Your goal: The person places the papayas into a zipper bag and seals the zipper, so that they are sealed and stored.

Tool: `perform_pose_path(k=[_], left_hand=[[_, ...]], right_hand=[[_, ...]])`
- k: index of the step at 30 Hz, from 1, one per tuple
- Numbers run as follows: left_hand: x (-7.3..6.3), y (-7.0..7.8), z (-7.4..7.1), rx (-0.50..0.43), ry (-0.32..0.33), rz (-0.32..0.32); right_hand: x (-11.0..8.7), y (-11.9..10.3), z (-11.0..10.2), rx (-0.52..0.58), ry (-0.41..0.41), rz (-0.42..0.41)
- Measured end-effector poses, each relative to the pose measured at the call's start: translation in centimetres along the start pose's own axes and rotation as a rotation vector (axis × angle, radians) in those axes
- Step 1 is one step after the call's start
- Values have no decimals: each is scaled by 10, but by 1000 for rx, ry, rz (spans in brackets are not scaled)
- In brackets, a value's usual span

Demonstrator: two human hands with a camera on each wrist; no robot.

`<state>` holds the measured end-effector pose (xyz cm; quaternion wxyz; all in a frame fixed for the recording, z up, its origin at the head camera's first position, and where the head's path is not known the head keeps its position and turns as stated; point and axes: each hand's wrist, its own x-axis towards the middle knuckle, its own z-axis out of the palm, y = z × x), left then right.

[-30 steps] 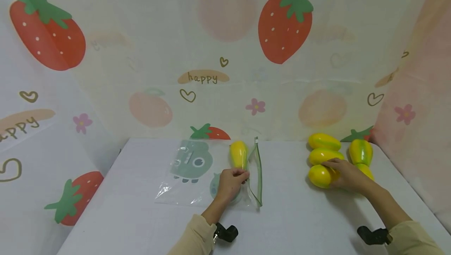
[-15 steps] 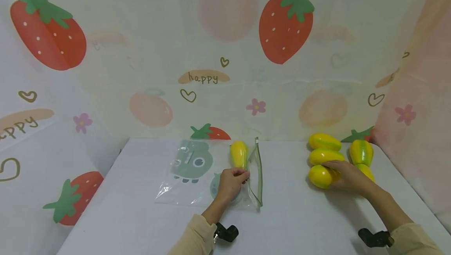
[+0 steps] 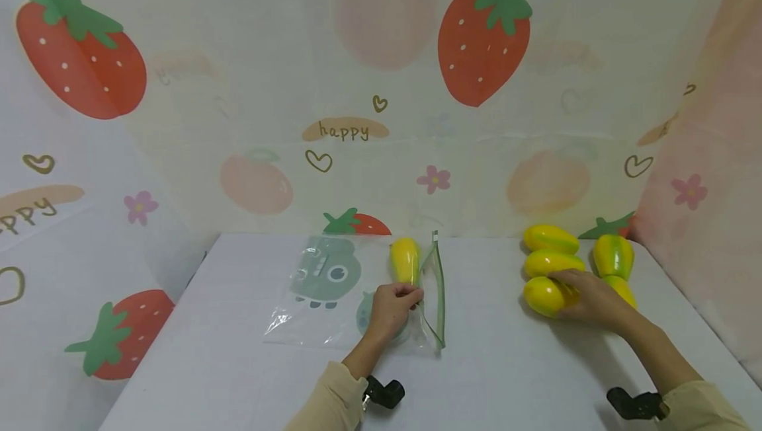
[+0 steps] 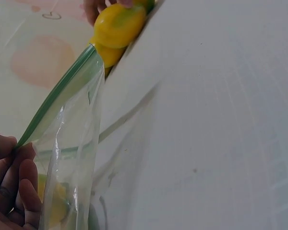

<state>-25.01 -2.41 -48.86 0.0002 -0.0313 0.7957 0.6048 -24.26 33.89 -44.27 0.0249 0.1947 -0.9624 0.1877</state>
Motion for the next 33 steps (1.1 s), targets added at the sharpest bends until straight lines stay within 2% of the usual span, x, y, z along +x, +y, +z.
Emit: perform_pose_path(k=[18, 33], left_hand=[[0, 0, 0, -4, -7, 12], [0, -1, 0, -12, -4, 15]], right_hand=[[-2, -14, -3, 67, 16, 4], [11, -22, 5, 132, 17, 42]])
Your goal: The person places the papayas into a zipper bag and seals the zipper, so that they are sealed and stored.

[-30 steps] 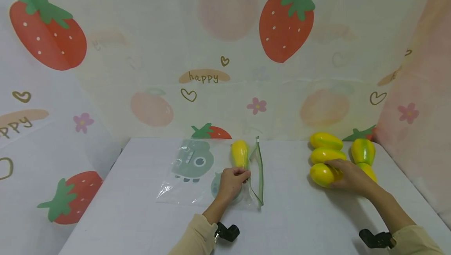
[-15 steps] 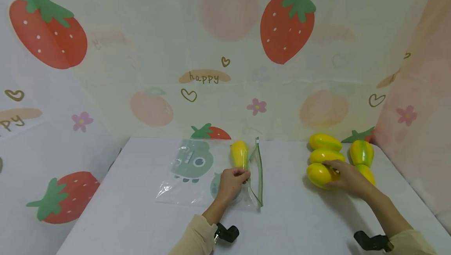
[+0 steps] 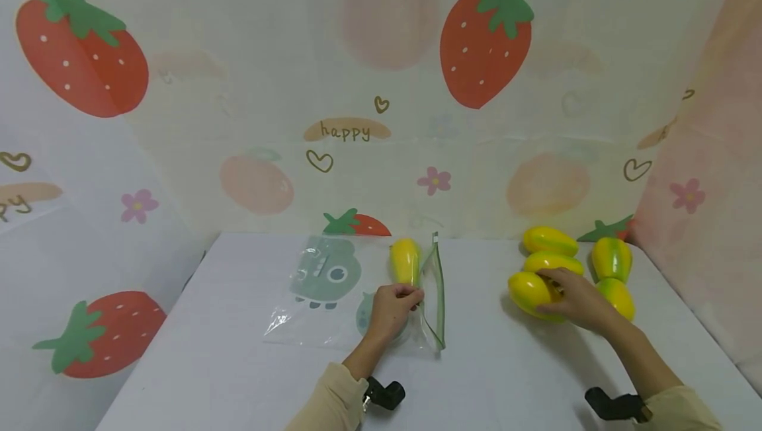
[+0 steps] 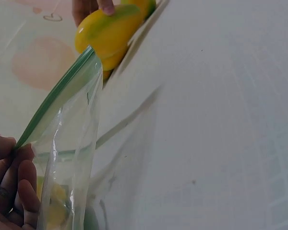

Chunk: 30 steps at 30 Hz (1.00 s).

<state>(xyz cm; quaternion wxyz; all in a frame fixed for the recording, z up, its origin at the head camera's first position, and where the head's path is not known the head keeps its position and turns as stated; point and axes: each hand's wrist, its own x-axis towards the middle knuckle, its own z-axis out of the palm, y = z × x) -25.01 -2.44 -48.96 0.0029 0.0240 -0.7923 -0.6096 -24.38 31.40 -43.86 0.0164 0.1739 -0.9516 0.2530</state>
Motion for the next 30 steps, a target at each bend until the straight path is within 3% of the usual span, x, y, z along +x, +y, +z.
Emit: perform_pose_path(k=[30], left_hand=[[-1, 3, -1, 3, -10, -15]], right_hand=[[31, -31, 16, 125, -6, 51]])
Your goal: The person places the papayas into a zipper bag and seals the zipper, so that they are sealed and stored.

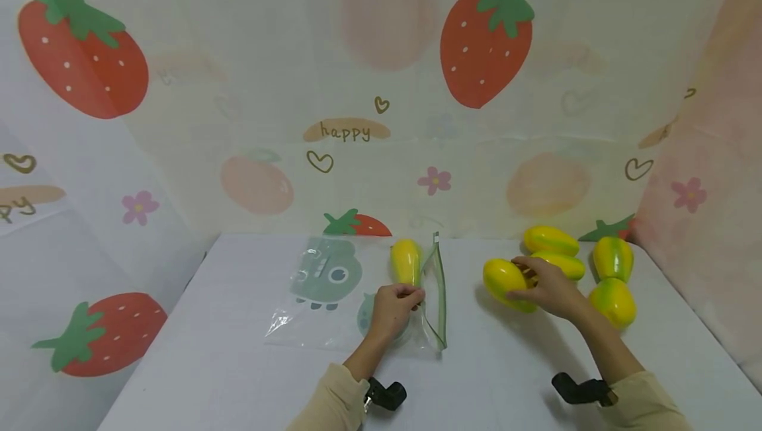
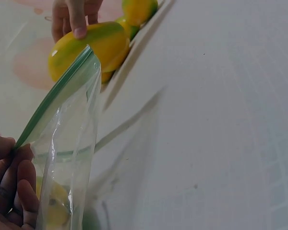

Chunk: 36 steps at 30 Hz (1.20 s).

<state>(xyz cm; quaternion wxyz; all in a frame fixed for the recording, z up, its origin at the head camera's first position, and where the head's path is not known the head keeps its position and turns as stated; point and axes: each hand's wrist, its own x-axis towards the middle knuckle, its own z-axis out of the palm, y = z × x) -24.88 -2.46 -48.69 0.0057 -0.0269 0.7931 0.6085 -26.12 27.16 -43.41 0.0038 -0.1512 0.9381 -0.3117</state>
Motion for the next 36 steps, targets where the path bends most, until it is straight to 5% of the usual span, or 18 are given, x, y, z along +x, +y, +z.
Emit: perform_pose_path(k=[15, 36], left_hand=[[2, 3, -1, -16, 11, 43], [2, 6, -4, -8, 5, 16]], right_hand=[[15, -13, 15, 21, 7, 2], [40, -37, 27, 67, -37, 65]])
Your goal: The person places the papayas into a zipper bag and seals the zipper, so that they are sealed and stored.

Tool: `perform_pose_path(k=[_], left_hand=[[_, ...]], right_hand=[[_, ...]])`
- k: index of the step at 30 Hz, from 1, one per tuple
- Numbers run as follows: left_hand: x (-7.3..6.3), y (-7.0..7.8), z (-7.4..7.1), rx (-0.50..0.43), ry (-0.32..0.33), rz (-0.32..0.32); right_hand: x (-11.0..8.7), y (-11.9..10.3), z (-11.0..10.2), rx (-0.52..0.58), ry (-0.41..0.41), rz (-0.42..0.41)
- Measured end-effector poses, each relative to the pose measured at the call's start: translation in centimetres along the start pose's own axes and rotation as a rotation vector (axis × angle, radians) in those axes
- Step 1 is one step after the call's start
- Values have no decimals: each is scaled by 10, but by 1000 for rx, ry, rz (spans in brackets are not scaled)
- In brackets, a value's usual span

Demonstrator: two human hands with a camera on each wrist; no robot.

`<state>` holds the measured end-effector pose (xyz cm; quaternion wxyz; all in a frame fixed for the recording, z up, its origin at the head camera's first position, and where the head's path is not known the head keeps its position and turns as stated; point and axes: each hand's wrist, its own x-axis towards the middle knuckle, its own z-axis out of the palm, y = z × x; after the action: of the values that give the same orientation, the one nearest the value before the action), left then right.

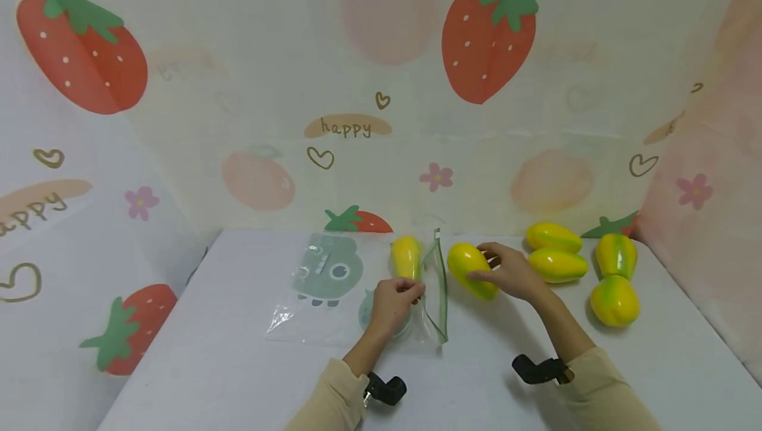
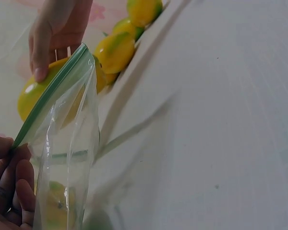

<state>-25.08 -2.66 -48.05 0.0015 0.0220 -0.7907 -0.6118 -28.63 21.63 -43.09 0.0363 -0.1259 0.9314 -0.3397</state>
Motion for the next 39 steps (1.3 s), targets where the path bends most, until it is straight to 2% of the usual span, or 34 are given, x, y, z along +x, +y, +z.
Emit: perform_pose_path(k=[15, 26, 31, 39], left_hand=[[0, 3, 0, -8, -18, 5], [1, 7, -2, -10, -39, 4], [1, 8, -2, -8, -45, 5], [1, 7, -1, -22, -46, 24]], right_hand=[[14, -17, 15, 61, -47, 60], [25, -27, 28, 58, -70, 119], [31, -30, 39, 62, -58, 139], [38, -30, 55, 69, 2, 110]])
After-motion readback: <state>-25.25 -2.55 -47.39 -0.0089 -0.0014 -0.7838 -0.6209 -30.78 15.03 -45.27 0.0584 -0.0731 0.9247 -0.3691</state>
